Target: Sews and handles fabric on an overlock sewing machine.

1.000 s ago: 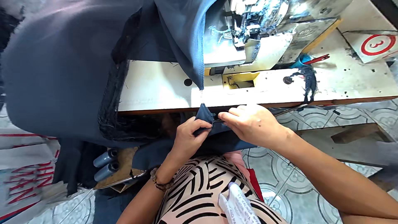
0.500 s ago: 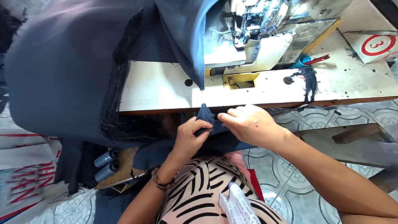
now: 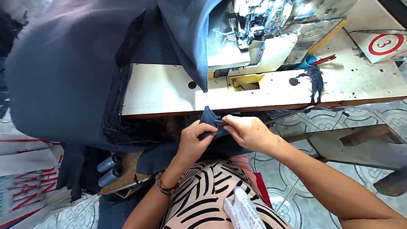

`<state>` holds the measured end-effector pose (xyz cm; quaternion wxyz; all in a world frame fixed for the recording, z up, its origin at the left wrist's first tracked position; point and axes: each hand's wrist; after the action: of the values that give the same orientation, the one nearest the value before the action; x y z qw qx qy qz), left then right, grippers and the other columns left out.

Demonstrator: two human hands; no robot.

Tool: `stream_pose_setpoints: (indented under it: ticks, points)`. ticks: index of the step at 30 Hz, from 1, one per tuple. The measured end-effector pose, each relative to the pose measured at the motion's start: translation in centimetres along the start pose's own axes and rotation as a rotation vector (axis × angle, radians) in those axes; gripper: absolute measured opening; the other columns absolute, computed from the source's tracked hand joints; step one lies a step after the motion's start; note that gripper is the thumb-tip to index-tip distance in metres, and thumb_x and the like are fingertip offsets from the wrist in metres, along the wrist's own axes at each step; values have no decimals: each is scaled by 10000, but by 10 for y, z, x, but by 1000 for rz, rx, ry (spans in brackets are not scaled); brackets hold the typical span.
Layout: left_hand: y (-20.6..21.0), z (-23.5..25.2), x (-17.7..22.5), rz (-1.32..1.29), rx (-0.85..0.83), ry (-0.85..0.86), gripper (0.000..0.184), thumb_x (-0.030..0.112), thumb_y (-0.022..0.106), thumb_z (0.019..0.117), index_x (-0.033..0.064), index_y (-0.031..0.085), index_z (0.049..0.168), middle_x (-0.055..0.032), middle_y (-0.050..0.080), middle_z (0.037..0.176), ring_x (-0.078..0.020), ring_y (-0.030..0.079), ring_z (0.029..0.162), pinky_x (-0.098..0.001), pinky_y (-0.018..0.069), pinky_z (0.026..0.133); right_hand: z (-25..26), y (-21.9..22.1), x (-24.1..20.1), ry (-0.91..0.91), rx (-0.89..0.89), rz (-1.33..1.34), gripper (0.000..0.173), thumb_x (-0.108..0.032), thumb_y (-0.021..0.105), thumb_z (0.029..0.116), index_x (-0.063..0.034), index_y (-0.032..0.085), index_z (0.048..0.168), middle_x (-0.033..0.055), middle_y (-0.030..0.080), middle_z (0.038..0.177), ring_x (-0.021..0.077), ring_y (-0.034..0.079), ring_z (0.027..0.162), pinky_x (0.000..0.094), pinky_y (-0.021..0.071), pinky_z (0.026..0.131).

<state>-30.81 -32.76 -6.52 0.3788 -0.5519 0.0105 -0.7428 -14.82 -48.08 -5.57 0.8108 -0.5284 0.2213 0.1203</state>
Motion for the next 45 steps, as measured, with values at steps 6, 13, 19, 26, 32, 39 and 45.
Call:
stream_pose_setpoints:
  ticks: [6,13,19,26,32,39,45]
  points:
    - [0,0,-1,0,-17,-3,91,33,737,856,72,767,933,-9,719,934,-32,666,908,-183,560,822,10,-10,4,354,36,615,221,-277,700,917,-90,690,1034,-92,538,687,-46,449,555,128,380,513]
    - [2,2,1,-4,-103,-8,58,78,737,876,98,771,919,-22,704,986,-32,657,962,-182,553,859,27,-5,-6,457,-38,775,77,-85,663,925,-78,649,849,-68,539,671,-36,465,571,140,375,525]
    - [-1,3,-5,23,-80,43,152,134,602,984,3,678,986,-40,707,974,-9,651,967,-183,535,907,10,-22,5,378,65,452,430,-292,716,932,3,617,1230,48,631,791,109,589,668,301,523,628]
    - [6,12,-5,39,-29,42,280,215,505,1031,-26,627,958,1,655,902,118,580,871,-61,477,815,-33,-127,67,599,206,-88,209,-52,583,982,14,658,1166,199,699,1000,341,697,888,550,560,797]
    - [10,12,-6,6,22,21,284,198,492,1038,-33,615,928,31,628,869,144,557,837,-39,466,784,-10,-209,125,884,126,-295,280,-124,709,934,4,692,1183,277,690,1071,481,651,1049,692,477,908]
    - [6,13,-4,33,19,44,323,233,506,1044,-40,631,926,-5,636,897,114,568,889,-57,462,834,34,-213,148,1050,-29,-224,363,-302,680,987,41,708,1103,268,688,1079,402,685,972,614,522,883]
    - [0,18,-1,-18,-23,-17,275,164,506,1046,-49,654,954,-22,660,906,74,588,869,-97,488,814,3,-149,59,420,428,-205,270,-200,600,990,60,673,987,236,659,986,336,663,866,499,544,763]
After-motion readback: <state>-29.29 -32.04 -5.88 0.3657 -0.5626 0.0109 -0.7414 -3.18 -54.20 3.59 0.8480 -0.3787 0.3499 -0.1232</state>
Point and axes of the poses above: each hand's wrist, its own z-axis towards the middle knuckle, its own y-axis out of the palm, x = y × z
